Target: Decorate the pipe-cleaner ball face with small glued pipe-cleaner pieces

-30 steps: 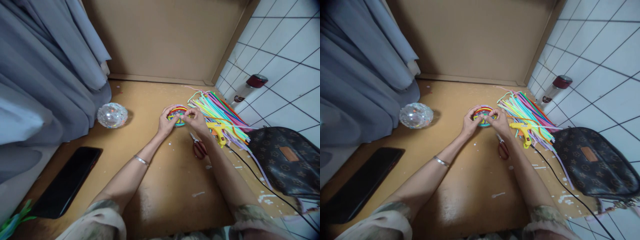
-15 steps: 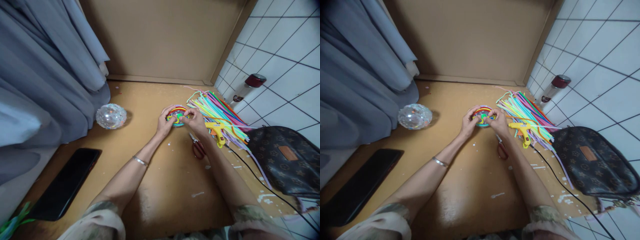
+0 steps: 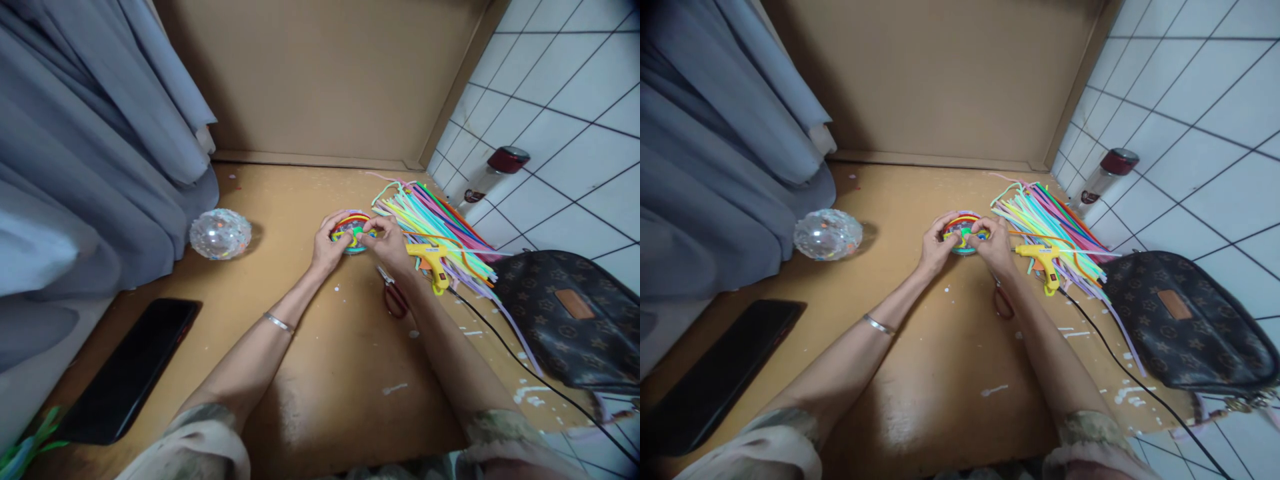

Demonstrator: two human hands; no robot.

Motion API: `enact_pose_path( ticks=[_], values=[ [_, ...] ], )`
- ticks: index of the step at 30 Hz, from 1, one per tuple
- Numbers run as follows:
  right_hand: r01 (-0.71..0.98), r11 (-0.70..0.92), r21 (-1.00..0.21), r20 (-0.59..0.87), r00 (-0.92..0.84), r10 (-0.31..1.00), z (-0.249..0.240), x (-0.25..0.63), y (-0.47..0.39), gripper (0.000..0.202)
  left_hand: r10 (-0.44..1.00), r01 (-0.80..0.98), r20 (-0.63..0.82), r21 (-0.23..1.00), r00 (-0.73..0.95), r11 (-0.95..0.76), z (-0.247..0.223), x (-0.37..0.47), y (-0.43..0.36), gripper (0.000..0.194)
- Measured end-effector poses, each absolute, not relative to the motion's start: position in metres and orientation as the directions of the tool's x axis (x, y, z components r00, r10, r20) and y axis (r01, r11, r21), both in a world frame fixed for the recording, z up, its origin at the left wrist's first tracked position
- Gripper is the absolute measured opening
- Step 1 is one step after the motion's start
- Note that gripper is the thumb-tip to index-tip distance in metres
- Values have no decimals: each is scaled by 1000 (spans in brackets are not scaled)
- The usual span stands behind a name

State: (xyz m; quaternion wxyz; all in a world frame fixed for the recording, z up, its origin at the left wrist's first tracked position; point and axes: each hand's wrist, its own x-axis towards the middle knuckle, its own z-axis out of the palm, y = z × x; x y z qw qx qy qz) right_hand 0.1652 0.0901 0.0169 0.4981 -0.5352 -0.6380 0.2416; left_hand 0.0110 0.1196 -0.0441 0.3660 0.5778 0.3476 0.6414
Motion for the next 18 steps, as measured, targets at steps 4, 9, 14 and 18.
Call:
enact_pose_path(
  ticks=[4, 9, 14, 18],
  values=[
    [444, 301, -844, 370, 76, 926, 17, 166, 90, 20, 873, -51, 485, 872, -58, -488, -42, 10, 119, 36],
    [452, 307, -838, 373, 63, 926, 17, 166, 89, 18, 865, -52, 497, 864, -68, -501, -42, 10, 118, 37],
    [437, 308, -845, 377, 77, 923, 18, 166, 89, 25, 871, -47, 489, 870, -58, -491, -44, 9, 121, 40],
    [383, 326, -865, 371, 49, 927, 22, 168, 89, 36, 880, -103, 472, 874, -52, -475, -45, 9, 121, 45]
  ],
)
